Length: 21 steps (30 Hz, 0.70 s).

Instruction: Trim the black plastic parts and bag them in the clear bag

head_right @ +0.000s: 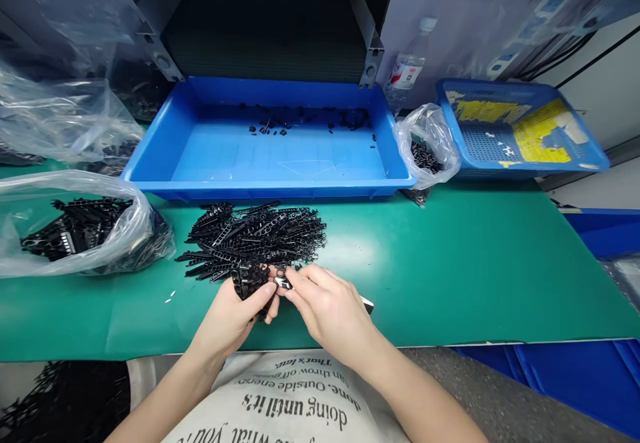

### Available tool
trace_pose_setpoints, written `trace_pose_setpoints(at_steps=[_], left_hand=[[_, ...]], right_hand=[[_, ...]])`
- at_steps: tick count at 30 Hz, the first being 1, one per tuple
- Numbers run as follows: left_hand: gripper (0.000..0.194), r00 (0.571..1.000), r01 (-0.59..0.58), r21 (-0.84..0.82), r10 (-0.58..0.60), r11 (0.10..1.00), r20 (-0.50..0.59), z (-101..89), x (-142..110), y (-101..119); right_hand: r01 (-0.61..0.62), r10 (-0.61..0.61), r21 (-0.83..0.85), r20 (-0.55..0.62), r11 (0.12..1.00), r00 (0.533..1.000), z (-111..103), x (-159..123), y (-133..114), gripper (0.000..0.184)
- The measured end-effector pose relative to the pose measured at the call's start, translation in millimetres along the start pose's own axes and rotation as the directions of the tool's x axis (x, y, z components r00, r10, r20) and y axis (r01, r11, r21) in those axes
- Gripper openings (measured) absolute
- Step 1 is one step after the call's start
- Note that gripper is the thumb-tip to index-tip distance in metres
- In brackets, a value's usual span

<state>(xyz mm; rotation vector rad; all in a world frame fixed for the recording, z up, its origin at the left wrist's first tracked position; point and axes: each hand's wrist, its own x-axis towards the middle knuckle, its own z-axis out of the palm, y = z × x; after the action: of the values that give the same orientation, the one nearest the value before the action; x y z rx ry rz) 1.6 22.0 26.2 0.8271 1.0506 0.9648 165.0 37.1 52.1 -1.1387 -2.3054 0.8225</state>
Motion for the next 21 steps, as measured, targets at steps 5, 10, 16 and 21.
trace_pose_setpoints(at_steps=[5, 10, 16, 21], left_hand=[[0.015, 1.000, 0.002, 0.010, -0.002, 1.000, -0.001, 0.2, -1, -1], [0.011, 0.999, -0.023, 0.118, 0.028, 0.993, -0.037, 1.8, -1, -3], [0.015, 0.994, -0.019, 0.159, 0.035, 0.987, -0.101, 3.8, 0, -2], [0.016, 0.992, -0.007, 0.143, 0.025, 0.990, -0.122, 4.5, -1, -2]], right_hand=[[0.011, -0.013, -0.032, -0.048, 0.999, 0.999, 3, -1, -1, 0.032], [0.023, -0.028, -0.062, -0.090, 0.998, 0.996, 8, -2, 0, 0.028], [-0.004, -0.006, -0.071, -0.136, 0.997, 0.991, 14, 0, -5, 0.028], [-0.031, 0.026, -0.033, -0.134, 0.999, 0.991, 17, 1, -5, 0.029]])
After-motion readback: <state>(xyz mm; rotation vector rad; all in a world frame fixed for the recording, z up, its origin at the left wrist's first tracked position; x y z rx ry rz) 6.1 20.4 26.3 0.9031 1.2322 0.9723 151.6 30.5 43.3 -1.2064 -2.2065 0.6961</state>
